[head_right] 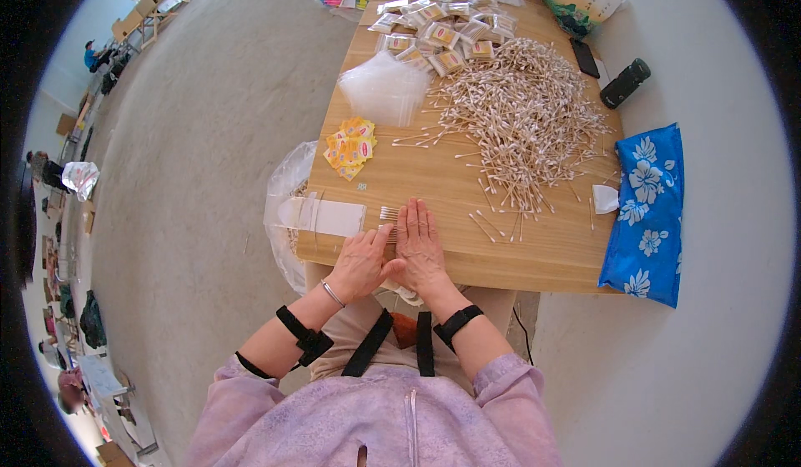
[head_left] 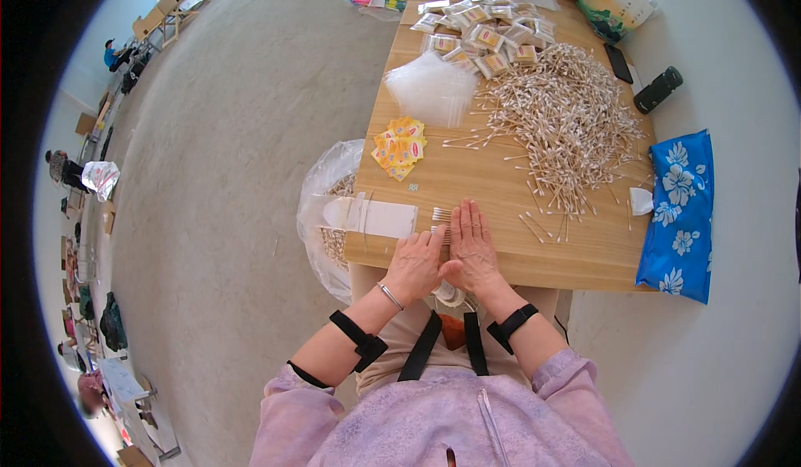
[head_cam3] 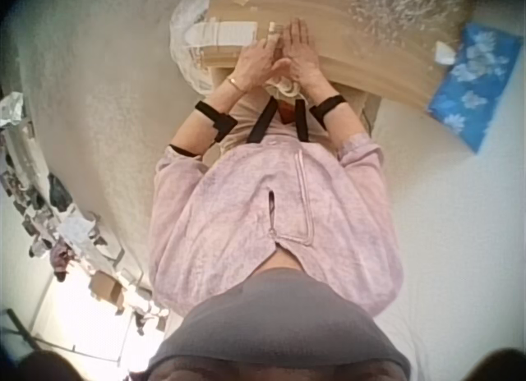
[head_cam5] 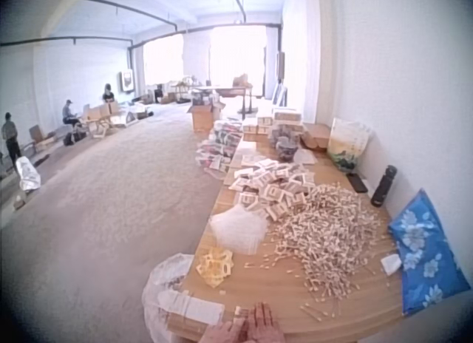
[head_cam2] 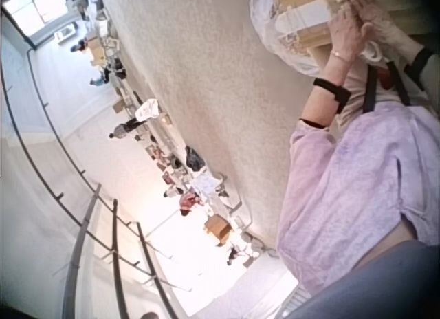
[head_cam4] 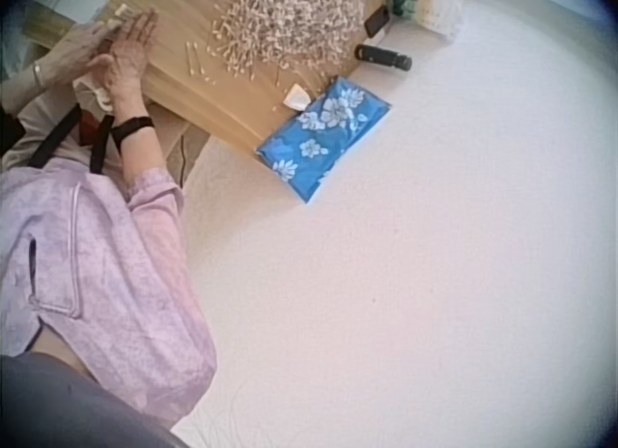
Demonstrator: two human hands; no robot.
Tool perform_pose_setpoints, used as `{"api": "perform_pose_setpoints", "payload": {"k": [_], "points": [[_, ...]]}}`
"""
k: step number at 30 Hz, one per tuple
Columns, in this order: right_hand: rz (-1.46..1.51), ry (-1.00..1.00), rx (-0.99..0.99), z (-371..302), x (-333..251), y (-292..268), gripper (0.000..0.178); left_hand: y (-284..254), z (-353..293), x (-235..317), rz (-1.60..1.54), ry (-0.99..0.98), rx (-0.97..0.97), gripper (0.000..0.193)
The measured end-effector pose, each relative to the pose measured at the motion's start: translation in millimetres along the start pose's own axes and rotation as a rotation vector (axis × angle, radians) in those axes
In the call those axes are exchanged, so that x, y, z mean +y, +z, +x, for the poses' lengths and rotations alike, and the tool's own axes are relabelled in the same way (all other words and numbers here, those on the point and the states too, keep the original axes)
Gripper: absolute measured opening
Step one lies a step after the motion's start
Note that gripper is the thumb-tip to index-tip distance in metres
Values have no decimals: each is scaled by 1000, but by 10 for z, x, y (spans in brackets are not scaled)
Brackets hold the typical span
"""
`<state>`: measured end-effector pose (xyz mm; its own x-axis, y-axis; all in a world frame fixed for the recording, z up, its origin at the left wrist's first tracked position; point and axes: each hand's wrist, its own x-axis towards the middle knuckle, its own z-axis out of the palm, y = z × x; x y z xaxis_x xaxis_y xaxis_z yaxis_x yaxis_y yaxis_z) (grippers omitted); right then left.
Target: The person is sorting and packing cotton swabs into small plastic bags.
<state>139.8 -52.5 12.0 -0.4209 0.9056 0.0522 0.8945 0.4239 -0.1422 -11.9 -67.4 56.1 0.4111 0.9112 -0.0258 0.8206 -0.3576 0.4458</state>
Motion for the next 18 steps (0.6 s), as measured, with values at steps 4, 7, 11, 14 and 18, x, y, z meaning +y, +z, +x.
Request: {"api": "perform_pose_setpoints", "payload": {"k": [4,7,11,14,18], "points": [[-46,-1,-4,-2,-5,9,92,-54,54,5,-60,-56,-45,72],[64,-6,29,-2,-11,-20,93,-47,98,-26,-68,-67,-74,74],[177,-5,53,0,-18,-33,83,-31,106,-52,-51,-38,-96,73],[131,-10,67,-7,-3,-2,83,-11,92,-47,-43,-9,-26,67],[107,-5,86,3,-33,-15,84,25,163,-93,-137,-108,-79,61]]}}
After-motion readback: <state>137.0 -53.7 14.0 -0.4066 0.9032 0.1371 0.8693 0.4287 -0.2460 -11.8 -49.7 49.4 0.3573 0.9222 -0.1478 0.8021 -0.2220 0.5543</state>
